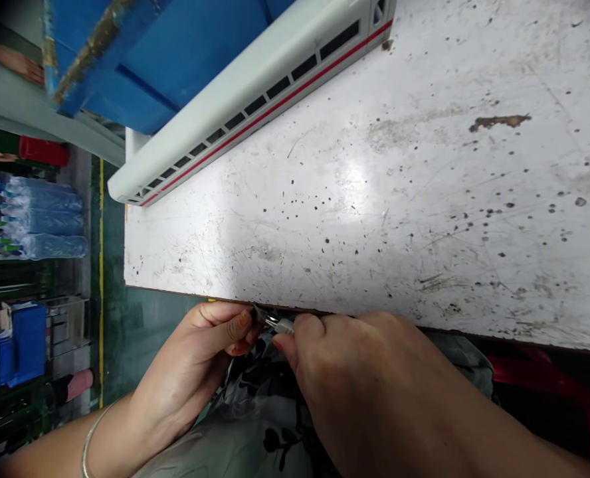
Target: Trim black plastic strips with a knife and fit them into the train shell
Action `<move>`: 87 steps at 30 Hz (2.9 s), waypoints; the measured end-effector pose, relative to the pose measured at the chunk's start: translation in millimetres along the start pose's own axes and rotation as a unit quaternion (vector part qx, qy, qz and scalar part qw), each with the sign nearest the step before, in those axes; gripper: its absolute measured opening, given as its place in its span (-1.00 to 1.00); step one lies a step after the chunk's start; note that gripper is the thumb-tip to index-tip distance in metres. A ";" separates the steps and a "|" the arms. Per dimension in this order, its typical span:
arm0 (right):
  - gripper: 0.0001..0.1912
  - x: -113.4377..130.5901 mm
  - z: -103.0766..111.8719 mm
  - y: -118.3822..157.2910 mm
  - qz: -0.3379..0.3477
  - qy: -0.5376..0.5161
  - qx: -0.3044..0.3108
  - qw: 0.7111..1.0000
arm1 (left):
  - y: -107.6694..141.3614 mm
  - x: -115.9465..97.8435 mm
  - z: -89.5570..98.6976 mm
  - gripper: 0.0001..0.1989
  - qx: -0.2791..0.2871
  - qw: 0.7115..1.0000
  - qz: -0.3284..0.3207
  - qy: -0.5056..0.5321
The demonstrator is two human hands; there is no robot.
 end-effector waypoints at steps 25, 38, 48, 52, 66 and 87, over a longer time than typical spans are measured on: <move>-0.72 1.3 -2.3 1.9 -0.011 0.047 0.010 0.999 | 0.8 -3.4 -0.5 -0.74 -0.004 1.000 -0.005 -0.008; -0.68 7.9 6.8 -0.7 -0.024 0.074 -0.031 0.996 | -0.2 -4.6 -0.3 -0.76 -0.012 1.000 0.002 0.001; -0.64 5.9 4.8 -7.0 -0.021 0.032 0.000 0.999 | -0.4 -5.1 -3.0 -0.76 0.010 1.000 -0.017 0.003; -0.60 3.5 6.5 -7.1 -0.026 0.015 -0.012 0.999 | -1.9 -5.1 -2.6 -0.76 0.012 1.000 -0.018 0.002; -0.80 12.1 4.0 -8.1 -0.016 0.073 0.020 0.997 | -0.8 -7.6 -2.1 -0.78 -0.006 1.000 -0.026 0.006; -0.85 18.5 36.2 1.7 -0.010 -0.219 -0.166 0.961 | 54.5 -21.5 -12.9 -0.75 0.111 0.989 -0.071 0.073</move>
Point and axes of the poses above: each hand's wrist, its own y-axis away from the middle knuckle, its own z-axis out of the back of the hand, x = y × z, the point moved 10 cm from there along -y, towards the middle knuckle, and after that the axes turned 1 degree about z, right-handed, at the moved point
